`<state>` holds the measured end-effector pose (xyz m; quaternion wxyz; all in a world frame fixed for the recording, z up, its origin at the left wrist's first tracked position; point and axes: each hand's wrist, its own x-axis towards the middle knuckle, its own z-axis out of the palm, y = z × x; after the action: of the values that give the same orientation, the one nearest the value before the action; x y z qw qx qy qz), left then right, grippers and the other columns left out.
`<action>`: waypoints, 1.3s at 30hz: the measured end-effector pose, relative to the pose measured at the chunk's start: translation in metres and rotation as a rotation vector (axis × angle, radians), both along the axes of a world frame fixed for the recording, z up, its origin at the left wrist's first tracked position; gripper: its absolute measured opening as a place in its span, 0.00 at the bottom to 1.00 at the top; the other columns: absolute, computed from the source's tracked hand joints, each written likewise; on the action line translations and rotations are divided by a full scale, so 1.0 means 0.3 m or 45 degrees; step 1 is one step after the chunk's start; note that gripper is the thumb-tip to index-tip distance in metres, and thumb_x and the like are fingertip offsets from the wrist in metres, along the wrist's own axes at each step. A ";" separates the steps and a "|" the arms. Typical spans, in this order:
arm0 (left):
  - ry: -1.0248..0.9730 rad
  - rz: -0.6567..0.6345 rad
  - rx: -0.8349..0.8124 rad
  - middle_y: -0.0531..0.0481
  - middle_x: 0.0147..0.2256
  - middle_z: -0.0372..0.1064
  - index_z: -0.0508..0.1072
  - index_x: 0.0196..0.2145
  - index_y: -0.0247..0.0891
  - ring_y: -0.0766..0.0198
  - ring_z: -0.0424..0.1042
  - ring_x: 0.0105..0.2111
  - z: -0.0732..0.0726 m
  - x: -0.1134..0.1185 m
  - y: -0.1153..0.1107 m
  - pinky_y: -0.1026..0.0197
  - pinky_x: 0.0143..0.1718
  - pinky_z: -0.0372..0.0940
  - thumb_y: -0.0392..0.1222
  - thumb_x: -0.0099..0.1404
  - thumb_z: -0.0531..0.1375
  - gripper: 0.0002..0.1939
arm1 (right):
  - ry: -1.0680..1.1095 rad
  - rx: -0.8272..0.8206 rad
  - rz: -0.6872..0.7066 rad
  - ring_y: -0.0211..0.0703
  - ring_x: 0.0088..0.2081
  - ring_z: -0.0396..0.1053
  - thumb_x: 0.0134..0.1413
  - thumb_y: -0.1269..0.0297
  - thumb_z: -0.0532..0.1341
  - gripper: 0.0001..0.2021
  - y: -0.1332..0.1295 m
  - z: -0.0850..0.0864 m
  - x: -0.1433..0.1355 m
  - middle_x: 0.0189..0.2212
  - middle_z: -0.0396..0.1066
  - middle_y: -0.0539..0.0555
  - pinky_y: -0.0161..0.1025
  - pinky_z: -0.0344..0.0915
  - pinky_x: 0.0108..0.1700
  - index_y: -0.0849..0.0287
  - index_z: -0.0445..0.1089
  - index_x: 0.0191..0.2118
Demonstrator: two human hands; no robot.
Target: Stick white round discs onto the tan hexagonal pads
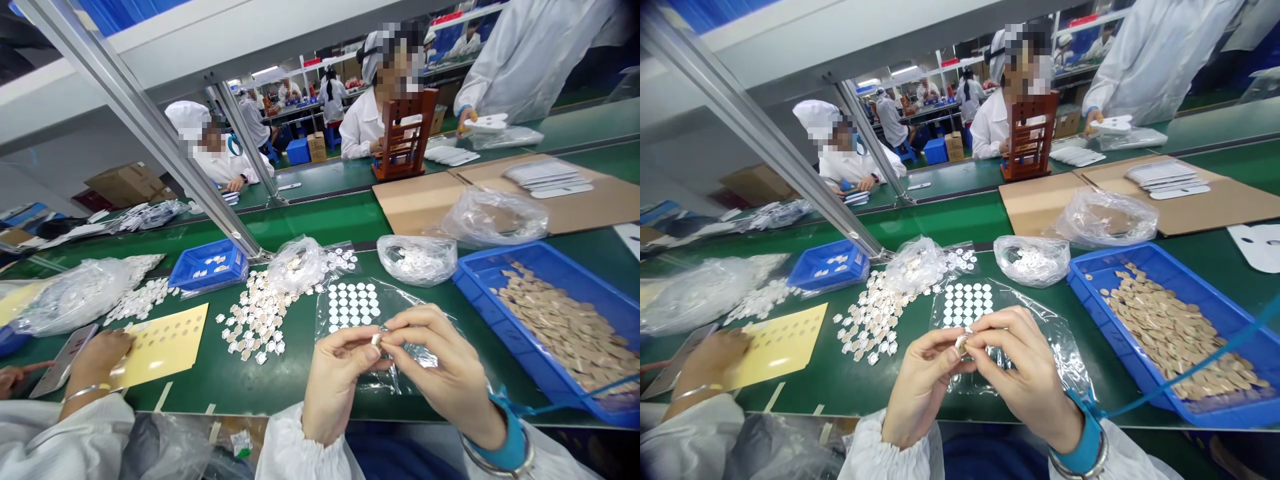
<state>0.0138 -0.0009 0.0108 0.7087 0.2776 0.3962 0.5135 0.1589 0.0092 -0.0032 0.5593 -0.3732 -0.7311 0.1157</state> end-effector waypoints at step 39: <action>-0.028 0.078 -0.327 0.48 0.27 0.79 0.79 0.28 0.36 0.63 0.76 0.25 -0.053 0.016 0.067 0.68 0.26 0.73 0.37 0.34 0.75 0.19 | -0.040 0.062 -0.119 0.34 0.34 0.70 0.47 0.73 0.59 0.07 0.012 0.037 -0.004 0.31 0.74 0.44 0.38 0.68 0.38 0.54 0.61 0.30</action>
<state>0.0187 0.0192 -0.0052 0.7268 0.1665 0.4593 0.4828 0.1576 0.0129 0.0077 0.5614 -0.3951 -0.7242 0.0656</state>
